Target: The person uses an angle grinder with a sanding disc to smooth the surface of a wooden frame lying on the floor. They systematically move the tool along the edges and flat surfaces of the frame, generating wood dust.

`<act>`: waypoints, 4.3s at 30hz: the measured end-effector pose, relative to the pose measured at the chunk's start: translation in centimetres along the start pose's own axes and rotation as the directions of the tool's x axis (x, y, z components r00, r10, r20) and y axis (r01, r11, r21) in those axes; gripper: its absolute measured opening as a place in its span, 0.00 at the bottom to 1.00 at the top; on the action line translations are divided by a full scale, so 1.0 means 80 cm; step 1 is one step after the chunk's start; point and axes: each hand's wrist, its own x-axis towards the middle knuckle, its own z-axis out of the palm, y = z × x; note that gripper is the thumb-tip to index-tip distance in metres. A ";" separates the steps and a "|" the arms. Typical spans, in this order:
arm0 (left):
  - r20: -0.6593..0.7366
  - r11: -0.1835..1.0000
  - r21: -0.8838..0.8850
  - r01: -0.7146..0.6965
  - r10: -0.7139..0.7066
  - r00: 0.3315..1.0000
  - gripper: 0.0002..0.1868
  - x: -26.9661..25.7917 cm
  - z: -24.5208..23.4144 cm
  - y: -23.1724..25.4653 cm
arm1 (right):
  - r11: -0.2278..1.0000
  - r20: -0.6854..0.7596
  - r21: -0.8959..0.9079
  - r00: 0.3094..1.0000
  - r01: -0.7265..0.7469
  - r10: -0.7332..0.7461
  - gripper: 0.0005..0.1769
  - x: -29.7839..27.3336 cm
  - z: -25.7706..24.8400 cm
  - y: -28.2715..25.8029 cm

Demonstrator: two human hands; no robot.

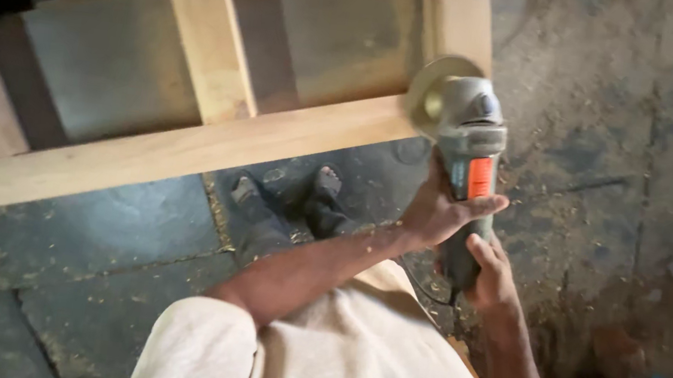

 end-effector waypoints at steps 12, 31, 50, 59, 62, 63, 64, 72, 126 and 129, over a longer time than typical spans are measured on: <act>-0.104 0.997 -0.072 -0.015 0.007 0.995 0.48 -0.054 -0.085 0.030 | 1.000 0.193 0.029 0.981 -0.012 0.006 0.29 -0.003 0.103 0.061; -0.236 0.987 0.017 -0.161 0.160 0.958 0.54 -0.231 -0.332 0.123 | 0.982 0.236 -0.146 0.959 -0.124 0.156 0.33 -0.022 0.333 0.207; -0.482 0.920 -0.110 -0.375 0.280 0.830 0.43 -0.374 -0.490 0.183 | 0.866 0.343 -0.442 0.848 -0.233 0.403 0.35 -0.008 0.504 0.284; -0.627 0.894 -0.126 -0.430 0.264 0.733 0.35 -0.421 -0.534 0.197 | 0.749 0.369 -0.647 0.799 -0.145 0.474 0.48 0.007 0.578 0.293; -0.650 0.884 -0.123 -0.451 0.272 0.710 0.34 -0.414 -0.512 0.187 | 0.750 0.324 -0.631 0.810 -0.199 0.488 0.48 0.003 0.560 0.281; -0.656 0.883 -0.113 -0.456 0.278 0.701 0.34 -0.410 -0.503 0.183 | 0.748 0.295 -0.624 0.818 -0.227 0.494 0.48 0.002 0.551 0.276; -0.670 0.900 -0.115 -0.420 0.242 0.702 0.35 -0.407 -0.493 0.178 | 0.744 0.290 -0.624 0.815 -0.237 0.502 0.48 0.002 0.540 0.271; -0.650 0.945 0.162 -0.285 0.320 0.689 0.37 -0.356 -0.409 0.153 | 0.761 0.256 -0.608 0.852 -0.225 0.457 0.49 0.000 0.441 0.216; 0.037 0.993 0.102 0.058 -0.062 0.997 0.56 -0.011 -0.069 0.022 | 0.998 -0.079 0.046 0.996 -0.033 0.037 0.37 0.006 0.075 0.054; 0.020 0.996 0.017 -0.086 0.085 0.996 0.52 -0.033 -0.100 0.022 | 0.998 0.011 0.043 0.999 -0.046 0.046 0.34 0.004 0.104 0.079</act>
